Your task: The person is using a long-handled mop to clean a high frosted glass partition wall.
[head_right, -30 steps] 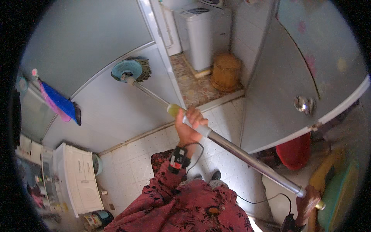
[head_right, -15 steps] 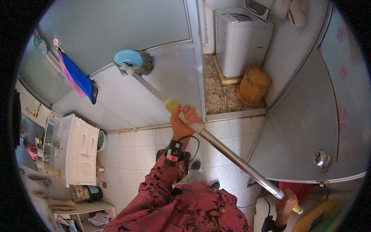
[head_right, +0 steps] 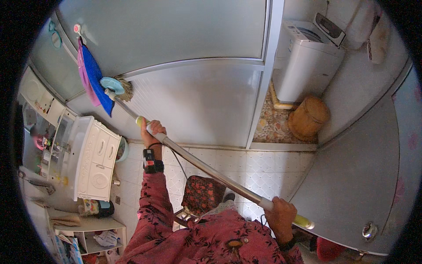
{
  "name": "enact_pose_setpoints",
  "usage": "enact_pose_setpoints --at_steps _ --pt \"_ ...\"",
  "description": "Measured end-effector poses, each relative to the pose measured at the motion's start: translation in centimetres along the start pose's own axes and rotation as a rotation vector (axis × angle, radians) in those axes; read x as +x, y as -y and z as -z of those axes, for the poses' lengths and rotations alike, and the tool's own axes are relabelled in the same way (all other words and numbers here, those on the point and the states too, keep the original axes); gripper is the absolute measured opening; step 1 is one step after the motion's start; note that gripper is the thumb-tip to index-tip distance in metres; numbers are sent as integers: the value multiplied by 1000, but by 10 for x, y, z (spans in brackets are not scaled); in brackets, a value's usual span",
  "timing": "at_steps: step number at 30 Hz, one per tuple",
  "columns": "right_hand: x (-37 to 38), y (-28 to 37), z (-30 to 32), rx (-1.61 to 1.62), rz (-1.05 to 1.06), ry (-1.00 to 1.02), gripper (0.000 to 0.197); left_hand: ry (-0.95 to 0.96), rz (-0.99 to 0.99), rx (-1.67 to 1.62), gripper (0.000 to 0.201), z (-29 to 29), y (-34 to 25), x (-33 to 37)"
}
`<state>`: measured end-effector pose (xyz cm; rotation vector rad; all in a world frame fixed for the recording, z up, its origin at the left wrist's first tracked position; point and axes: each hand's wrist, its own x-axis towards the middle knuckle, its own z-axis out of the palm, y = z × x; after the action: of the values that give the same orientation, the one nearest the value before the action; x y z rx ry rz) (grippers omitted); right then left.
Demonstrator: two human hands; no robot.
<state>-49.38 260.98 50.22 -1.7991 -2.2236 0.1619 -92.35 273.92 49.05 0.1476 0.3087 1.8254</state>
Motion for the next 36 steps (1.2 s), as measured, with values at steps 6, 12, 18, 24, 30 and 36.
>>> enact_pose_setpoints --at_steps 6,12,18,24,30,36 --pt "3 -8 3 -56 -41 30 22 29 -4 -72 35 -3 13 4" --pt "-83 -87 18 -59 -159 -136 19 113 220 -93 31 -27 113 -47" --pt "-218 -161 46 -237 -391 -221 19 13 491 -41 24 -65 245 -127" --pt "-337 -181 55 -216 -713 -163 18 190 883 5 21 -73 351 -184" --pt "-364 -193 66 -250 -763 -185 19 201 991 10 22 -75 384 -197" --pt "-309 -206 58 -322 -608 -254 18 80 835 -25 23 -37 355 -160"
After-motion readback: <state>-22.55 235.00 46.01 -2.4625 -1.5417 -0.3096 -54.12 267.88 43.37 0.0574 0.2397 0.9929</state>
